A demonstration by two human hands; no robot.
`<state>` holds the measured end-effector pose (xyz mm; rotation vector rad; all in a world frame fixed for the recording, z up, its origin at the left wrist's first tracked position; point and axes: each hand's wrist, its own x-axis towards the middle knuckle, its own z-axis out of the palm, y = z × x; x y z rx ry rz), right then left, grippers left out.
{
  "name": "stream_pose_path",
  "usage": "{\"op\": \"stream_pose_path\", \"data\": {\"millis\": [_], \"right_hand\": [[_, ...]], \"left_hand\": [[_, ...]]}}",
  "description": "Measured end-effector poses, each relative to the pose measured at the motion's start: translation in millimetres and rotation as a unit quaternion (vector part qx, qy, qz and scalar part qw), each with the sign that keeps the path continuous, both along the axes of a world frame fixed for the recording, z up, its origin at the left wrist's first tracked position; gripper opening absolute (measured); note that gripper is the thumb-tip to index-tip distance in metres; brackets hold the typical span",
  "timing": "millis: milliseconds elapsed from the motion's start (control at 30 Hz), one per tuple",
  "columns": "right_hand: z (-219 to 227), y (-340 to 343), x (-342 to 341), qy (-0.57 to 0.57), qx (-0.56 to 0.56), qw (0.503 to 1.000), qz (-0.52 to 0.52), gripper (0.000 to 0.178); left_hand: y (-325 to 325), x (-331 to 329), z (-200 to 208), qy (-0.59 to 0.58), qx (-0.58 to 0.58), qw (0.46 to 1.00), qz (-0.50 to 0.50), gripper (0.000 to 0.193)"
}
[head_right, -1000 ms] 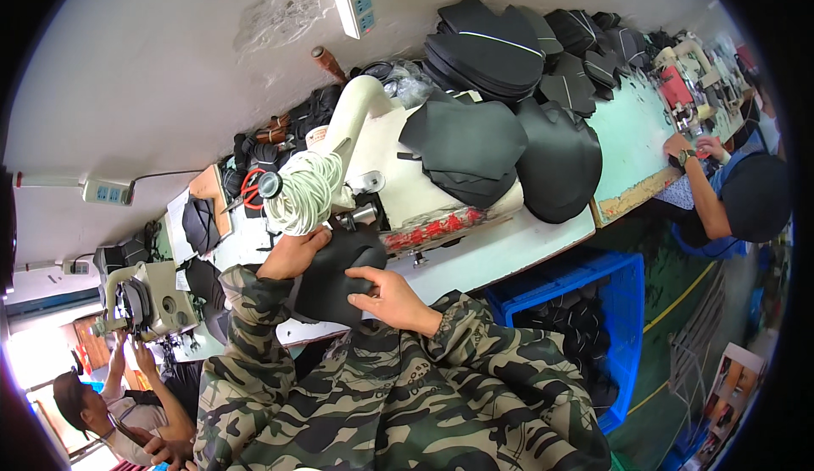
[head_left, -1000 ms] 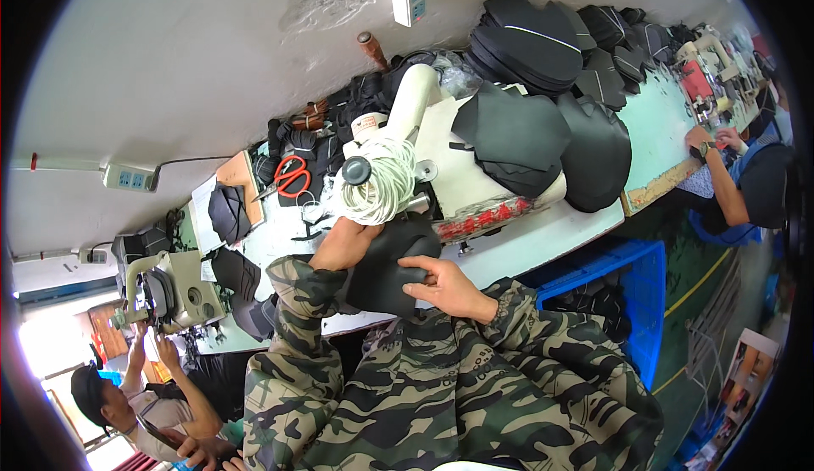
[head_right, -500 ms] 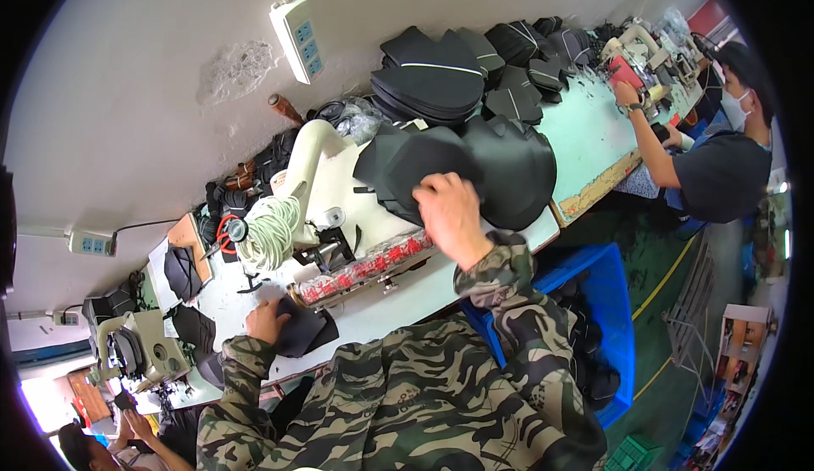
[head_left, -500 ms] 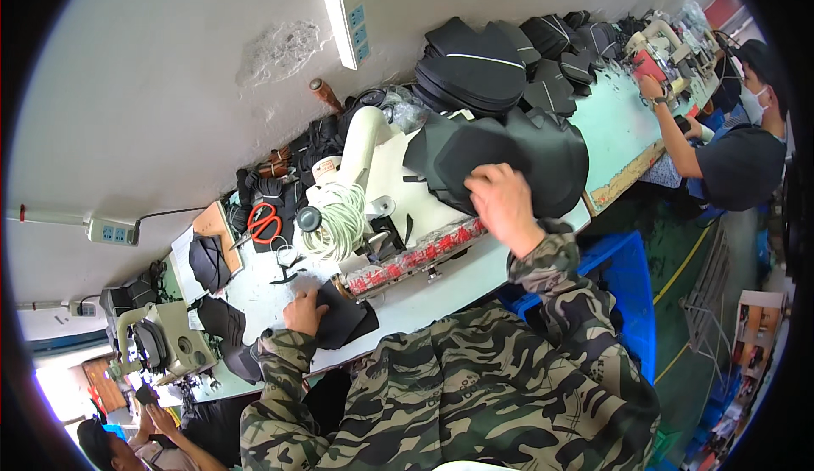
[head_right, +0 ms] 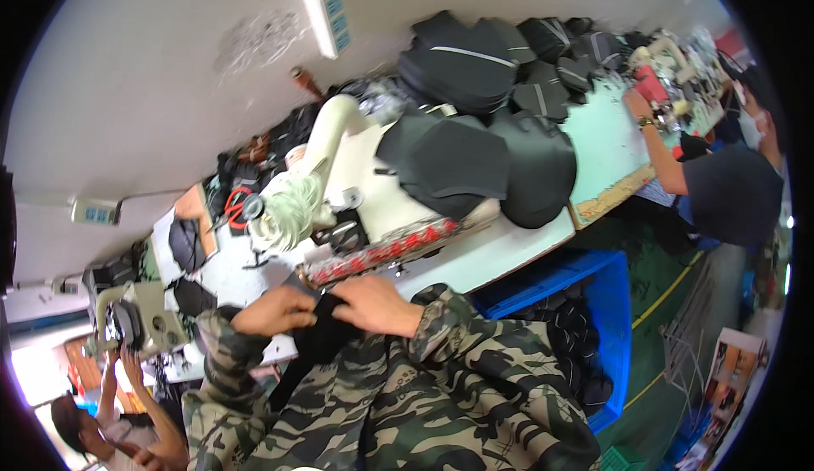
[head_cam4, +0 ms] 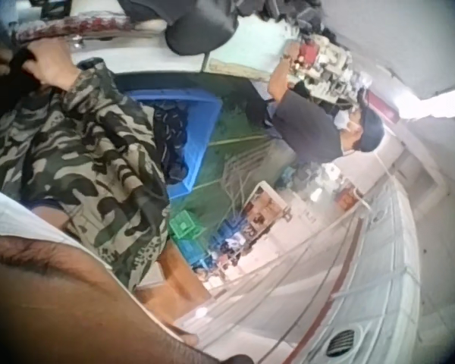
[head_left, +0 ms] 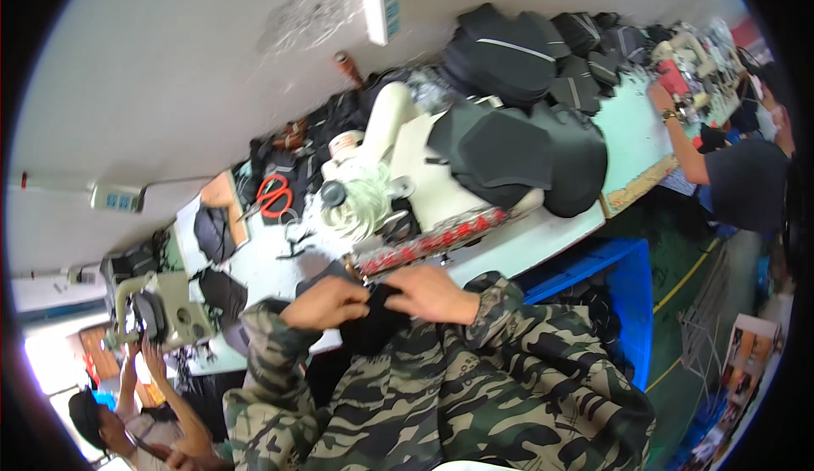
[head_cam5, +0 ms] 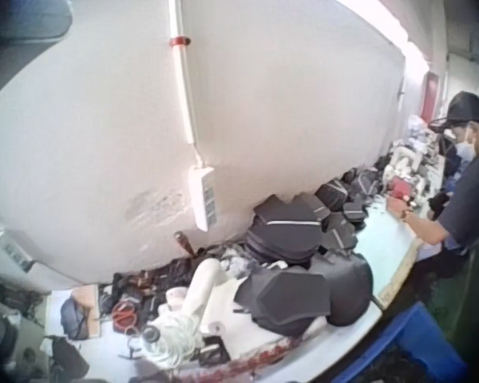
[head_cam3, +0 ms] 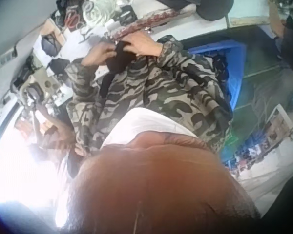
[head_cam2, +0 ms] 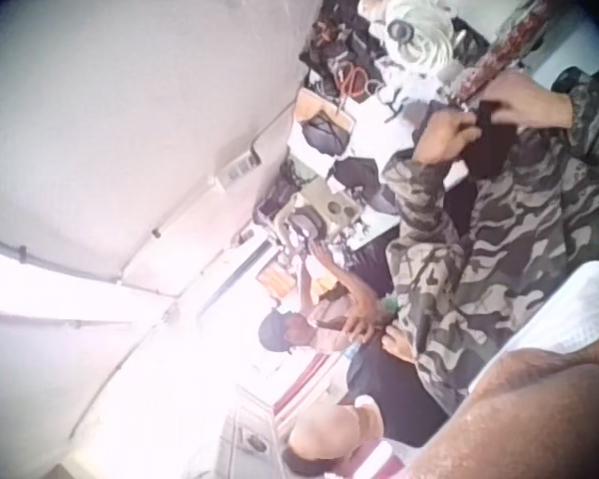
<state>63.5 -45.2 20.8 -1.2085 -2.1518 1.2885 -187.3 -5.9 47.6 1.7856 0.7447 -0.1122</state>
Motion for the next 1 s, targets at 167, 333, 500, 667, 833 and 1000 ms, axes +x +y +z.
{"op": "stream_pose_path", "data": {"millis": [167, 333, 500, 667, 833, 1000], "right_hand": [[-11, 11, 6, 0.051, -0.165, 0.974, -0.145, 0.016], [11, 70, 12, -0.095, 0.202, 0.962, -0.159, 0.021], [49, 35, 81, -0.237, -0.066, 0.915, 0.321, 0.02], [11, 26, 75, -0.036, 0.093, 0.995, -0.024, 0.024], [6, 57, 63, -0.078, 0.155, 0.984, -0.034, 0.027], [23, 108, 47, -0.211, 0.161, 0.961, 0.08, 0.043]], "left_hand": [[25, 23, 8, 0.036, 0.074, 0.984, 0.157, 0.019], [40, 15, -11, 0.097, 0.015, 0.981, 0.167, 0.025], [41, -3, -6, 0.089, -0.032, 0.982, 0.162, 0.024], [57, 6, -13, 0.089, -0.009, 0.983, 0.161, 0.029], [71, 17, -17, 0.061, 0.043, 0.987, 0.142, 0.041], [65, 43, -31, -0.023, 0.248, 0.954, 0.168, 0.039]]}}
